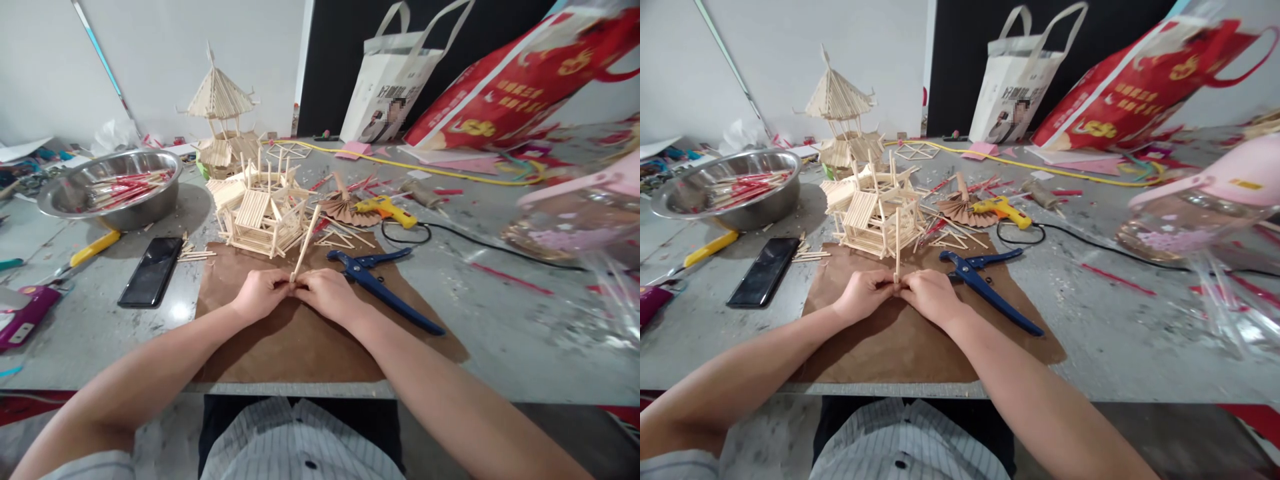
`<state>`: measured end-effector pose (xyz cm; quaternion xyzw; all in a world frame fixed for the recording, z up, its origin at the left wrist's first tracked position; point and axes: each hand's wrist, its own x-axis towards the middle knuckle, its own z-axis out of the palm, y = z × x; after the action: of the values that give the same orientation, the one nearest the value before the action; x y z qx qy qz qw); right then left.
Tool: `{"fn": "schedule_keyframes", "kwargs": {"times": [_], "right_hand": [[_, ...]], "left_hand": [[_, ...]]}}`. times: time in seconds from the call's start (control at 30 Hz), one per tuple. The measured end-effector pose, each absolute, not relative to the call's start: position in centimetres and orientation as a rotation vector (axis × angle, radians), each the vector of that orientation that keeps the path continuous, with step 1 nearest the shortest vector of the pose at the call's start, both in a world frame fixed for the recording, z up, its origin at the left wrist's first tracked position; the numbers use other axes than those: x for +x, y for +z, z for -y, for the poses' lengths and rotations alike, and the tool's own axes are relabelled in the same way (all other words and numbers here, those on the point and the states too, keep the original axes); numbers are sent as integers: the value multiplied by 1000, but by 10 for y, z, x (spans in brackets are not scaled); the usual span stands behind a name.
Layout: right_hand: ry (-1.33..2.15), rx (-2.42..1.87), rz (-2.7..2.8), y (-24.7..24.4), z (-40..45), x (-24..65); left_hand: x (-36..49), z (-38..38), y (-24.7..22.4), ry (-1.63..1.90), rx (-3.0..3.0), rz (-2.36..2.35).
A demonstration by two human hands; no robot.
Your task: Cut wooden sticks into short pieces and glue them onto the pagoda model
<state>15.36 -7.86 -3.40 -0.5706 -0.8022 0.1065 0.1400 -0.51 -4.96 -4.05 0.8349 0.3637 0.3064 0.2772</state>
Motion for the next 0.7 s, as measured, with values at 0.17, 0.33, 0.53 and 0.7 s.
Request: {"fn": "schedule_keyframes", "kwargs": {"times": [0.17,0.33,0.53,0.7], "right_hand": [[422,-1629,2309,-34,77,156],[491,-1572,2285,-31,78,157],[556,-1495,2317,-24,77,162],[335,-1660,2046,6,87,178]], "left_hand": [[-5,50,-37,787,2271,-979],[-4,50,-36,748,2296,-980],[-5,50,-35,750,2266,-990],[-9,47,-38,699,2179,-938]]}}
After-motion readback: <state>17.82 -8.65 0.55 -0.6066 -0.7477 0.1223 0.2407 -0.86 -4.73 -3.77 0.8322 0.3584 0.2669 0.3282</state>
